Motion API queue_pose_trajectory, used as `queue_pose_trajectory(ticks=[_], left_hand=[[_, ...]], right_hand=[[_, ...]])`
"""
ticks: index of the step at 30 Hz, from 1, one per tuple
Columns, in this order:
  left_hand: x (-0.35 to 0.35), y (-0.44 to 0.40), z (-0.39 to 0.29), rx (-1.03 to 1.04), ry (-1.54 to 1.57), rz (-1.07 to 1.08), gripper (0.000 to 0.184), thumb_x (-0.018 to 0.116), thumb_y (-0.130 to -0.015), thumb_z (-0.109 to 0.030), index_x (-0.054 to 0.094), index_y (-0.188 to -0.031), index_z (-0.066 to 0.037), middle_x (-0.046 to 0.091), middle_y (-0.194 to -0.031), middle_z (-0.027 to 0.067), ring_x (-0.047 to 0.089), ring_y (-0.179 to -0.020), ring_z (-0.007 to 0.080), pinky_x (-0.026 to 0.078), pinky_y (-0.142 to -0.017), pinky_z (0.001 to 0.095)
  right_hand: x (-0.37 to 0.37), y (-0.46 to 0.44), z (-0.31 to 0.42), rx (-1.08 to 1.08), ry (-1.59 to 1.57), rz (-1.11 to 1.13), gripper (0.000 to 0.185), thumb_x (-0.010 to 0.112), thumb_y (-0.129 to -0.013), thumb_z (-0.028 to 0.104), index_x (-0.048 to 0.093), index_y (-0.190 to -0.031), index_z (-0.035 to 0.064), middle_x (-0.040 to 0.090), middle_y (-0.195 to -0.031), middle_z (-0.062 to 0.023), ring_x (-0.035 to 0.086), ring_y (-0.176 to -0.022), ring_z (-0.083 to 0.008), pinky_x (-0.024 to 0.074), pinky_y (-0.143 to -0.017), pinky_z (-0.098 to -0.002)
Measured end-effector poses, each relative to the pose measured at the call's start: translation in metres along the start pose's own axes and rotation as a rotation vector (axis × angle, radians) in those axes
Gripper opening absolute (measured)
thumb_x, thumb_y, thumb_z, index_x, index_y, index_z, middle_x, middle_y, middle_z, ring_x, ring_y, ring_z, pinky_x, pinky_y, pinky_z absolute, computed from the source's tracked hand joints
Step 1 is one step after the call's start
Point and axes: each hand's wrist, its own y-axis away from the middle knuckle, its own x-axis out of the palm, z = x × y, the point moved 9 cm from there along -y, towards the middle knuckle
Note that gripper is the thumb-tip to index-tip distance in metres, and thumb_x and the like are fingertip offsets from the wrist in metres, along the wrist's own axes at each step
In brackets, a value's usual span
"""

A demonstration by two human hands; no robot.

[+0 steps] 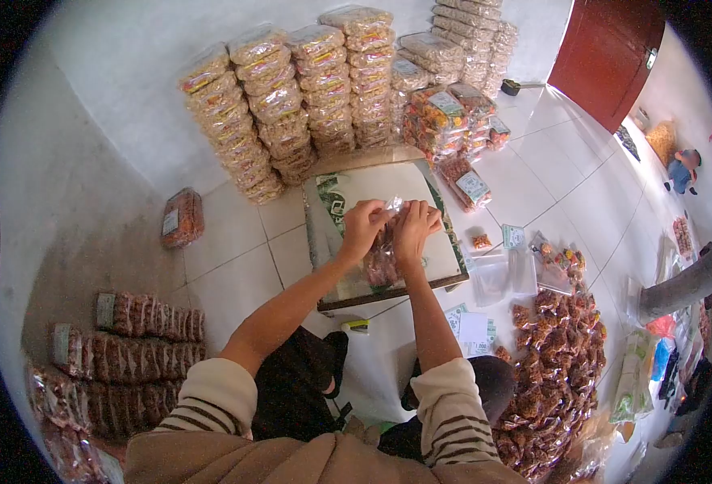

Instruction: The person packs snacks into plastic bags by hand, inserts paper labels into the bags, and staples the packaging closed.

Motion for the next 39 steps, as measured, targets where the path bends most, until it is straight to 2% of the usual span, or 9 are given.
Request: queue_pose_trajectory(ticks=[3, 6, 8, 11, 21, 26, 32, 34, 39], left_hand=[[-0.001, -0.006, 0.014, 0.028, 0.123, -0.034, 0.023, 0.067, -0.074, -0.016, 0.06, -0.089, 0.001, 0.058, -0.088, 0.012, 0.06, -0.064, 0.0154, 0.047, -0.054, 0.0247], [0.006, -0.006, 0.02, 0.095, 0.031, 0.04, 0.025, 0.066, -0.074, -0.017, 0.058, -0.091, -0.001, 0.054, -0.091, 0.0106, 0.056, -0.074, 0.02, 0.045, -0.063, 0.0303], [-0.001, 0.001, 0.002, 0.232, -0.252, -0.054, 0.023, 0.066, -0.074, -0.017, 0.057, -0.088, -0.002, 0.051, -0.087, 0.0092, 0.046, -0.083, 0.0245, 0.037, -0.074, 0.036], [-0.006, 0.013, 0.0, 0.241, -0.137, -0.14, 0.022, 0.068, -0.07, -0.021, 0.058, -0.083, -0.006, 0.05, -0.08, 0.0052, 0.04, -0.083, 0.0242, 0.033, -0.074, 0.0367], [-0.004, 0.021, -0.01, 0.196, -0.11, -0.058, 0.018, 0.064, -0.072, -0.024, 0.056, -0.076, -0.008, 0.054, -0.079, 0.0013, 0.04, -0.084, 0.0235, 0.028, -0.077, 0.0381], [-0.001, 0.018, -0.017, 0.112, -0.451, -0.181, 0.019, 0.058, -0.079, -0.026, 0.058, -0.077, -0.008, 0.054, -0.077, 0.0016, 0.043, -0.086, 0.0222, 0.023, -0.077, 0.0433], [-0.003, 0.0, -0.017, 0.071, -0.496, -0.233, 0.021, 0.056, -0.08, -0.026, 0.057, -0.071, -0.007, 0.054, -0.073, 0.0018, 0.044, -0.086, 0.0208, 0.022, -0.075, 0.0424], [-0.004, -0.001, -0.016, 0.079, -0.509, -0.225, 0.02, 0.056, -0.08, -0.025, 0.057, -0.07, -0.007, 0.054, -0.073, 0.0017, 0.044, -0.086, 0.0206, 0.021, -0.075, 0.0421], [-0.006, -0.001, -0.009, 0.1, -0.464, -0.202, 0.018, 0.056, -0.08, -0.022, 0.056, -0.069, -0.007, 0.053, -0.072, 0.0019, 0.043, -0.085, 0.0206, 0.021, -0.075, 0.0414]], right_hand=[[0.002, -0.004, 0.002, 0.021, 0.001, 0.0, 0.008, 0.047, -0.082, 0.011, 0.05, -0.083, 0.0033, 0.048, -0.087, -0.009, 0.038, -0.088, -0.0276, 0.0251, -0.077, -0.0419], [0.004, -0.006, 0.004, 0.036, -0.011, -0.009, 0.007, 0.048, -0.081, 0.01, 0.05, -0.082, 0.0032, 0.048, -0.087, -0.0094, 0.038, -0.088, -0.0276, 0.0251, -0.077, -0.0419], [0.005, -0.005, 0.001, 0.046, -0.008, -0.02, 0.007, 0.048, -0.081, 0.01, 0.05, -0.081, 0.0031, 0.049, -0.086, -0.0096, 0.038, -0.088, -0.0276, 0.0251, -0.077, -0.0418], [0.004, -0.002, 0.0, 0.055, 0.024, -0.039, 0.009, 0.046, -0.083, 0.011, 0.05, -0.08, 0.0027, 0.049, -0.086, -0.0096, 0.038, -0.087, -0.027, 0.0258, -0.076, -0.0413], [-0.003, 0.009, -0.008, 0.098, 0.058, -0.042, 0.013, 0.045, -0.084, 0.012, 0.051, -0.076, 0.0039, 0.052, -0.081, -0.0096, 0.041, -0.083, -0.0276, 0.0267, -0.074, -0.0426], [-0.009, 0.01, 0.008, 0.062, 0.08, -0.068, 0.011, 0.046, -0.083, 0.012, 0.051, -0.077, 0.0043, 0.052, -0.082, -0.0091, 0.041, -0.084, -0.0272, 0.0266, -0.074, -0.0421], [-0.001, 0.001, 0.009, 0.129, -0.004, -0.07, 0.018, 0.043, -0.087, 0.016, 0.053, -0.077, 0.0046, 0.054, -0.083, -0.0093, 0.041, -0.087, -0.0262, 0.0254, -0.076, -0.0427], [0.004, -0.001, 0.006, 0.17, 0.006, 0.03, 0.018, 0.044, -0.087, 0.018, 0.056, -0.084, 0.0053, 0.056, -0.086, -0.0083, 0.041, -0.09, -0.025, 0.0247, -0.079, -0.0426], [-0.015, -0.001, 0.003, 0.083, -0.094, 0.039, 0.02, 0.049, -0.085, 0.022, 0.054, -0.101, 0.0105, 0.057, -0.086, -0.0038, 0.042, -0.091, -0.0241, 0.025, -0.082, -0.0431]])
